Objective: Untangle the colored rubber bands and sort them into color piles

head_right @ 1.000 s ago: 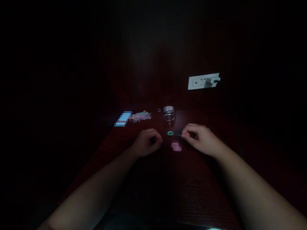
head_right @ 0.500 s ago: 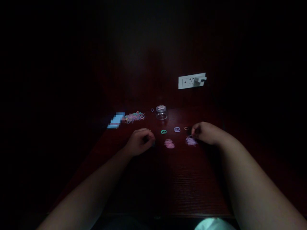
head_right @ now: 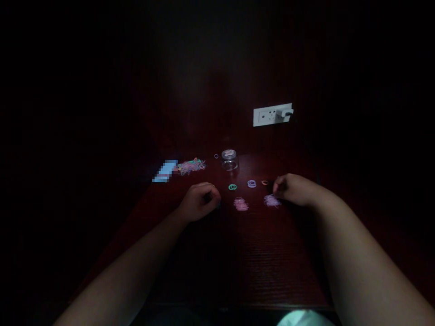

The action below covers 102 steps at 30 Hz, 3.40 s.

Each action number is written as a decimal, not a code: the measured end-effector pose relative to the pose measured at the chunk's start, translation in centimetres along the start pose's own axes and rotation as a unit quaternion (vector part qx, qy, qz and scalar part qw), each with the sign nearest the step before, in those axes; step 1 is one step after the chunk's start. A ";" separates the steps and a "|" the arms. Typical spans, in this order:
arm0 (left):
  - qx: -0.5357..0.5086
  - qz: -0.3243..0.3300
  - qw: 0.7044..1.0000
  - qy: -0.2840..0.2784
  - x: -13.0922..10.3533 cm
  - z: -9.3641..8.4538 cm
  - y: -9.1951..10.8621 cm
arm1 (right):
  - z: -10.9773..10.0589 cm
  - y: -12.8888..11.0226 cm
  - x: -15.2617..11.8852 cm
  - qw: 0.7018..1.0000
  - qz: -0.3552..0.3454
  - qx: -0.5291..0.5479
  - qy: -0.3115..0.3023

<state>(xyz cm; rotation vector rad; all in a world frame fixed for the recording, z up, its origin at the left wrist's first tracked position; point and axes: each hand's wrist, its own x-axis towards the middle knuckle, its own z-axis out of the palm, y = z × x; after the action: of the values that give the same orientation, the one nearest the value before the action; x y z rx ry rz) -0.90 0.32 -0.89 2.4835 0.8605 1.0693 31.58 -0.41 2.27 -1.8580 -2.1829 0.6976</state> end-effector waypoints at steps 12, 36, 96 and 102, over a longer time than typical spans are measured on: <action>-0.001 0.014 1.000 0.005 0.0 -0.1 -0.1 | 0.3 1.1 0.5 0.999 0.011 -0.006 0.044; 0.014 0.011 0.999 0.035 0.2 -0.7 -0.4 | 1.1 1.2 1.4 0.996 0.010 -0.022 0.088; 0.253 -0.415 0.874 0.001 0.1 -2.6 -10.0 | 4.0 -2.9 1.8 0.964 -0.036 0.113 0.239; 0.228 -0.344 0.909 0.063 0.3 -2.8 -9.2 | 4.1 -2.5 2.0 0.959 -0.061 0.107 0.255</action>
<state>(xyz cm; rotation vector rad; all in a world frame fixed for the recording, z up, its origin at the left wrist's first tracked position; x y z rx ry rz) -6.52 7.78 -3.32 2.1143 2.0226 0.8300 27.24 0.36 -0.43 -1.5627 -1.7909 0.3586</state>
